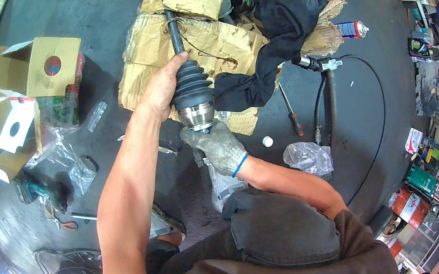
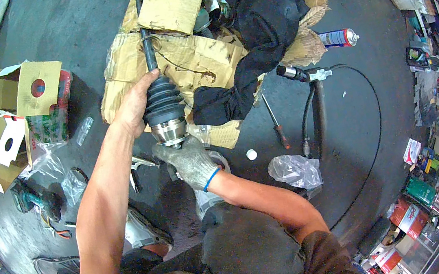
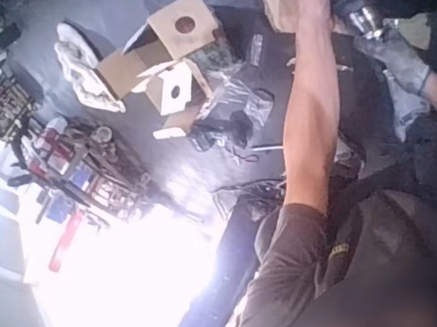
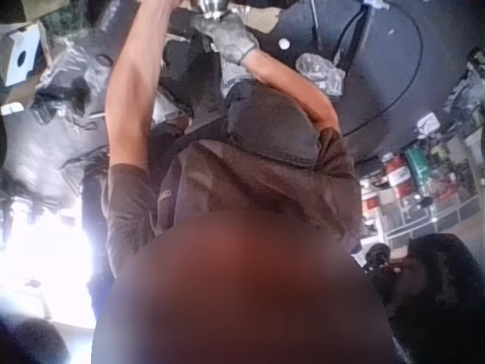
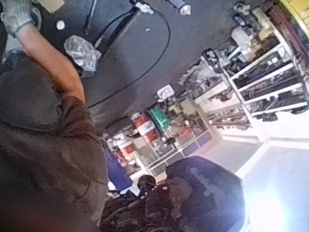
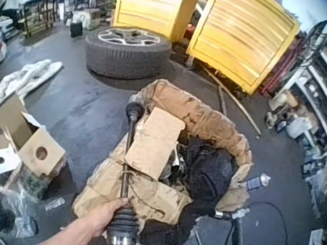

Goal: The person cleans a CV axle with a cloth, then uses a wrench and pliers to tighten a clamp on the axle boot. The person rotates the axle and adjusts the clamp to secure it.

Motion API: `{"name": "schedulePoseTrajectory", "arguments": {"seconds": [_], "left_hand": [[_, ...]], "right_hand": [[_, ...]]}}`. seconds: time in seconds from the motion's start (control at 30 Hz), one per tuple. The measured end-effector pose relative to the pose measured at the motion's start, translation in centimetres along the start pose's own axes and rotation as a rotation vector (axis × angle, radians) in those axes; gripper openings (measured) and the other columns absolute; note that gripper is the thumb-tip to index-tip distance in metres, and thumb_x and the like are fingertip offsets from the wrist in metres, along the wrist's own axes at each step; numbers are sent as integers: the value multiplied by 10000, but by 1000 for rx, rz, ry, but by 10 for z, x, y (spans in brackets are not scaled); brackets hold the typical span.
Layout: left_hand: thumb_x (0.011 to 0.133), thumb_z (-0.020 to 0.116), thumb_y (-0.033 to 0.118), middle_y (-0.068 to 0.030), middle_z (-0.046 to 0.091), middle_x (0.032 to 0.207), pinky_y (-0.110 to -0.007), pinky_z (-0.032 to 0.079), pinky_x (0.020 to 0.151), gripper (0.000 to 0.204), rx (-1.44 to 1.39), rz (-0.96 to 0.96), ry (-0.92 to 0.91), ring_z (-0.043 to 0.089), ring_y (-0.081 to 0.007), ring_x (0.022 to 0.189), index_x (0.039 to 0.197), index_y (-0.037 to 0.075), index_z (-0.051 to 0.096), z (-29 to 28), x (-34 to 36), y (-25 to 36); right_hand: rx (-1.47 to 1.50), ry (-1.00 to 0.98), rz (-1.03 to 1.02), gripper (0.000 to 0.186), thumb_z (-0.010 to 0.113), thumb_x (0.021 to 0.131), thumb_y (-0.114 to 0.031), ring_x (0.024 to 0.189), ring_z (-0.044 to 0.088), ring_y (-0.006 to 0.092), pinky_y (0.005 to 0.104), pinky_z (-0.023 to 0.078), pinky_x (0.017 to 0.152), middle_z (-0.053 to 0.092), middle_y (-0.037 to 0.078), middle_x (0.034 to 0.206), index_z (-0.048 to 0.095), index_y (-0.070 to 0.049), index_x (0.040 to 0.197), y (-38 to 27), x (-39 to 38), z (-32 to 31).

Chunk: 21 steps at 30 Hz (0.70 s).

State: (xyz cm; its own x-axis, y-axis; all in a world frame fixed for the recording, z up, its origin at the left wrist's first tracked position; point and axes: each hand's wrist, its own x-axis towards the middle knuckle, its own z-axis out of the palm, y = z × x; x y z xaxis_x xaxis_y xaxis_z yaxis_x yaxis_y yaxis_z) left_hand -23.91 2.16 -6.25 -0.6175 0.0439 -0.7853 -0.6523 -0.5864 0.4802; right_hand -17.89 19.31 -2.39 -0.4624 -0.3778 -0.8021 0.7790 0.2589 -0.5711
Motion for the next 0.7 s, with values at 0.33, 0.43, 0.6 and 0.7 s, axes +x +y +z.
{"name": "schedulePoseTrajectory", "arguments": {"seconds": [0.33, 0.43, 0.6, 0.7], "left_hand": [[1045, 617, 479, -49, 721, 1062, -333, 512, 921, 468, 136, 81, 27, 661, -155, 950, 1194, 44, 705, 2, -7, -3], [1045, 617, 475, -52, 718, 1072, -331, 506, 936, 485, 147, 104, 17, 656, -153, 972, 1225, 30, 689, 3, -9, -5], [1037, 628, 469, -62, 719, 1085, -329, 497, 952, 501, 196, 134, 33, 657, -159, 992, 1242, 15, 679, 2, -9, -9], [1044, 633, 429, -57, 724, 1073, -354, 521, 944, 427, 200, 142, 35, 675, -174, 960, 1218, 43, 681, 0, -7, -11]], "right_hand": [[-33, 4, 42, 244, 803, 927, -255, 505, 581, 130, 309, 465, 469, 623, 19, 648, 674, -60, 999, -1, 2, -1], [-23, 11, 54, 242, 805, 922, -252, 506, 582, 129, 309, 465, 469, 623, 17, 647, 675, -63, 1000, -2, 2, 0], [-68, 20, 48, 235, 804, 918, -247, 500, 584, 130, 311, 457, 466, 621, 16, 639, 678, -70, 1007, -6, 1, 1], [-64, 29, 63, 231, 802, 916, -248, 500, 583, 131, 319, 456, 472, 626, 19, 644, 685, -70, 1008, -9, -1, 1]]}}
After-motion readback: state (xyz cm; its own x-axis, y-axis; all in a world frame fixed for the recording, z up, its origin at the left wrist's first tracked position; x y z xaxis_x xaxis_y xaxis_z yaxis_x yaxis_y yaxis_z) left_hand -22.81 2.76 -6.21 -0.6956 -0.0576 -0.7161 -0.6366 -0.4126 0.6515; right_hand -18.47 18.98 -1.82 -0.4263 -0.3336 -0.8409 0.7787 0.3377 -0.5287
